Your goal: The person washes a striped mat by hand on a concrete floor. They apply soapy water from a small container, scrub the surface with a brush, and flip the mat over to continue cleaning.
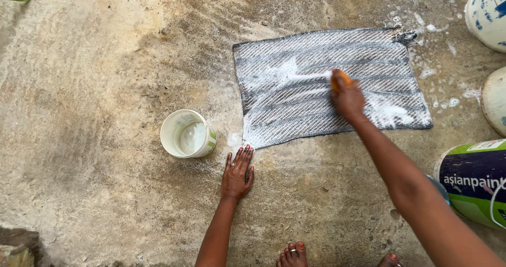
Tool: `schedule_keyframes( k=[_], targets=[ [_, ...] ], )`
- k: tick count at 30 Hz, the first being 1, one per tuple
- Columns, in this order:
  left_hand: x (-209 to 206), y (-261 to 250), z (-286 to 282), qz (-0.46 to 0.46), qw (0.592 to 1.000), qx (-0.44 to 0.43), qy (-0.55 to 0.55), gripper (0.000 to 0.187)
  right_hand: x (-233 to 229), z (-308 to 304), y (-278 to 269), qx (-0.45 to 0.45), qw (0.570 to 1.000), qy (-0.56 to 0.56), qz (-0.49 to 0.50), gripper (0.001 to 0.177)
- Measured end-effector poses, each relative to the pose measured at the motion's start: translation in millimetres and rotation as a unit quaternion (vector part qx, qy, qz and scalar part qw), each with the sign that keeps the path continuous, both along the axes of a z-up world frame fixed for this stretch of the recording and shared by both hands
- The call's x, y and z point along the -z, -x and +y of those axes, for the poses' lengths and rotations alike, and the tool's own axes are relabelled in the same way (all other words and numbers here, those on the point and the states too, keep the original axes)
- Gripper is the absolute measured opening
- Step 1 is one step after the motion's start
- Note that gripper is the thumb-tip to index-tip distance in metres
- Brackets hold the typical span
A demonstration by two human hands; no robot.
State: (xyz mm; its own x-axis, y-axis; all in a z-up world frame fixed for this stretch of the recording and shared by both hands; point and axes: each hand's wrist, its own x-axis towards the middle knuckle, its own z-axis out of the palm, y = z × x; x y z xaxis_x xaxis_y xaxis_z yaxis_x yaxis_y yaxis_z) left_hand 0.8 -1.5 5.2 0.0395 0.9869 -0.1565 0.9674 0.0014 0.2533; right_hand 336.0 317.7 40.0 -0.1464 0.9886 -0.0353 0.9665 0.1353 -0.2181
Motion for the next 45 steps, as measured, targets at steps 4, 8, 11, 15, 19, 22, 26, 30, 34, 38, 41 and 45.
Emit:
schedule_keyframes(
  k=[4, 8, 11, 15, 19, 22, 26, 30, 34, 38, 41, 45],
  targets=[
    [4, 1, 2, 0.014, 0.999, -0.007, 0.044, 0.064, 7, -4, -109, 0.19, 0.979, 0.064, -0.04, 0.072],
    [6, -1, 3, 0.026, 1.0, 0.006, 0.011, 0.066, 8, -36, -11, 0.13, 0.991, 0.032, -0.023, 0.057],
    [6, 0, 1, 0.022, 0.998, -0.007, 0.054, 0.065, 3, -121, 129, -0.141, 0.986, -0.013, 0.085, 0.053],
    [4, 0, -3, 0.039, 0.998, 0.002, 0.047, 0.064, -17, -165, 184, -0.269, 0.962, -0.011, 0.036, 0.054],
    [5, -2, -2, -0.023, 0.998, -0.009, -0.054, 0.063, -20, -67, 25, -0.043, 0.993, 0.07, 0.079, 0.065],
    [6, -10, 19, -0.08, 0.99, -0.081, -0.08, 0.052, -20, -35, -130, 0.232, 0.96, 0.154, 0.007, 0.074],
    [-15, -42, 84, -0.147, 0.931, -0.335, 0.01, 0.054, -12, -16, -232, 0.368, 0.906, 0.154, 0.141, 0.09],
    [-37, -49, 118, -0.106, 0.928, -0.351, 0.062, 0.058, -5, -13, -242, 0.408, 0.875, 0.162, 0.203, 0.096],
    [-53, -37, 122, -0.261, 0.906, -0.329, 0.051, 0.053, -5, -20, -238, 0.426, 0.87, 0.131, 0.213, 0.101],
    [-63, -40, 132, -0.319, 0.894, -0.308, 0.069, 0.045, -7, -19, -240, 0.401, 0.887, 0.106, 0.201, 0.108],
    [-57, -13, 137, -0.34, 0.9, -0.253, 0.104, 0.037, -22, -12, -255, 0.384, 0.904, 0.098, 0.158, 0.099],
    [-35, 19, 103, -0.394, 0.887, -0.178, 0.16, 0.038, -34, -29, -281, 0.38, 0.91, 0.124, 0.106, 0.104]
  ],
)
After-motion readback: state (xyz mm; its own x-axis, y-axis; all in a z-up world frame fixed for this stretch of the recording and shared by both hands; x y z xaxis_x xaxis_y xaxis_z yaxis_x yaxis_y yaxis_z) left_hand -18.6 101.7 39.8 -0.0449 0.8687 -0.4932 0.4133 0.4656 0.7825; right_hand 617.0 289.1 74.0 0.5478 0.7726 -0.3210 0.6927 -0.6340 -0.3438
